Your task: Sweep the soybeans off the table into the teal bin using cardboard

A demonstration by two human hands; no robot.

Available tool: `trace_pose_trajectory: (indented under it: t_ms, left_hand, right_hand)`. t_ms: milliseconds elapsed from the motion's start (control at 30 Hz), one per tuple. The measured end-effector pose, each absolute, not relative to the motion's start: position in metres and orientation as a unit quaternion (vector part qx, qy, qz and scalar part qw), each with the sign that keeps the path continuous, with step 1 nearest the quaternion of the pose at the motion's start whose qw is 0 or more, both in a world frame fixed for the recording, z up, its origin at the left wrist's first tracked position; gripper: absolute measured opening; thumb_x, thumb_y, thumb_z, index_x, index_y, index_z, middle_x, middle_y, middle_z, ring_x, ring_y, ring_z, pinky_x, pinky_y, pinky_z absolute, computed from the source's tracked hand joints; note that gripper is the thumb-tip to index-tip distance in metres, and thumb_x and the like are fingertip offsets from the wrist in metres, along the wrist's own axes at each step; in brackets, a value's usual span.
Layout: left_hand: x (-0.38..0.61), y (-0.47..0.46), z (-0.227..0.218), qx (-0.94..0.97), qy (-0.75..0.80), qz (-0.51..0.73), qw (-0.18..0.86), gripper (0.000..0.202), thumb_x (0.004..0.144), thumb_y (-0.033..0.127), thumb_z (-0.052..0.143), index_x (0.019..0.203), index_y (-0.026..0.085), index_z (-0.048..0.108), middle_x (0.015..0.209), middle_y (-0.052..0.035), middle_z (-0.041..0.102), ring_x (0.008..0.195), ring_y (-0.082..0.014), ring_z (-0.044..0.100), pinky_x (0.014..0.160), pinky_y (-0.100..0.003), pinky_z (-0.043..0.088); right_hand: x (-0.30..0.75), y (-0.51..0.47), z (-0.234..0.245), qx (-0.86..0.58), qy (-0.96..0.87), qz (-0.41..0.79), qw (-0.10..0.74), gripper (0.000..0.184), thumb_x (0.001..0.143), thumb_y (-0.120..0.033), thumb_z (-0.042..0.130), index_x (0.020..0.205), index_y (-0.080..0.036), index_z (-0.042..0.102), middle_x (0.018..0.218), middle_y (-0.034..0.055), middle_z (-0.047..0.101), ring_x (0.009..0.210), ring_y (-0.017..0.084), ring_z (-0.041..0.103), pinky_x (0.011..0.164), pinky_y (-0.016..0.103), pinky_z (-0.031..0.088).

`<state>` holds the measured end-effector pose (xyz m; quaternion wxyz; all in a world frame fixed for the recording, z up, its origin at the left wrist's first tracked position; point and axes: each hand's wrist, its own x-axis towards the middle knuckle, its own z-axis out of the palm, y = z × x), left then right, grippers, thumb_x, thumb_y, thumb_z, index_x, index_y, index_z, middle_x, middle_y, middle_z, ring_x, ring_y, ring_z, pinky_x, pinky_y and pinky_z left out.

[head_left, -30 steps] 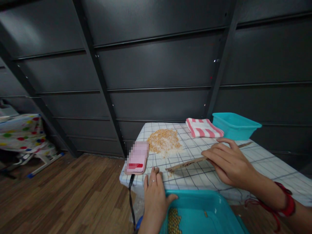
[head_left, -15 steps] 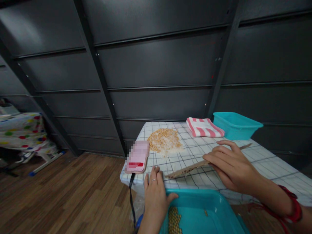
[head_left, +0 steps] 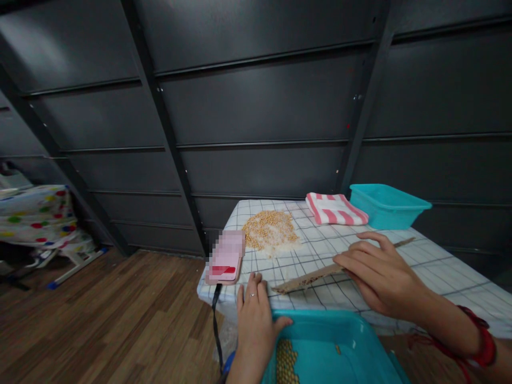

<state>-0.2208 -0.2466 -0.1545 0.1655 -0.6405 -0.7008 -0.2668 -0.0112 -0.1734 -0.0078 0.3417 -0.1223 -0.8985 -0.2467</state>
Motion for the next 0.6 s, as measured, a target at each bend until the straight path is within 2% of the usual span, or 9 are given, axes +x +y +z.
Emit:
trace_pose_trajectory:
  t_ms: [167,433,600]
  left_hand:
    - [-0.219,-0.246,-0.153,-0.642,-0.707,-0.255,0.149,0.074,0.051,0.040,0.077,0.109,0.011,0.043,0.118,-0.0213,0.055,0.116,-0.0366,0.045,0.090,-0.059,0.039]
    - [-0.227,-0.249,-0.155,-0.662,-0.697,-0.244,0.127,0.069,0.060,0.045,0.070,0.115,0.015,0.042,0.124,-0.0194,0.050,0.120,-0.0348,0.041,0.092,-0.059,0.036]
    - [-0.231,-0.249,-0.159,-0.669,-0.690,-0.245,0.127,0.073,0.060,0.048,0.069,0.118,0.015,0.041,0.126,-0.0195,0.049,0.120,-0.0349,0.040,0.092,-0.058,0.037]
  right_hand:
    - [-0.008,-0.178,-0.006,-0.120,-0.902,-0.243,0.337,0.026,0.073,-0.001,0.038,0.082,-0.015,0.058,0.069,0.0035,0.061,0.066,0.016,0.052,0.079,0.041,0.037]
    - [-0.007,-0.183,-0.004,-0.113,-0.902,-0.250,0.335,0.029,0.068,0.000,0.037,0.082,-0.017,0.056,0.069,0.0024,0.062,0.065,0.016,0.052,0.079,0.040,0.035]
    - [-0.005,-0.188,-0.001,-0.122,-0.908,-0.237,0.323,0.029,0.067,0.001,0.038,0.082,-0.018,0.054,0.068,0.0027,0.061,0.063,0.016,0.051,0.081,0.040,0.034]
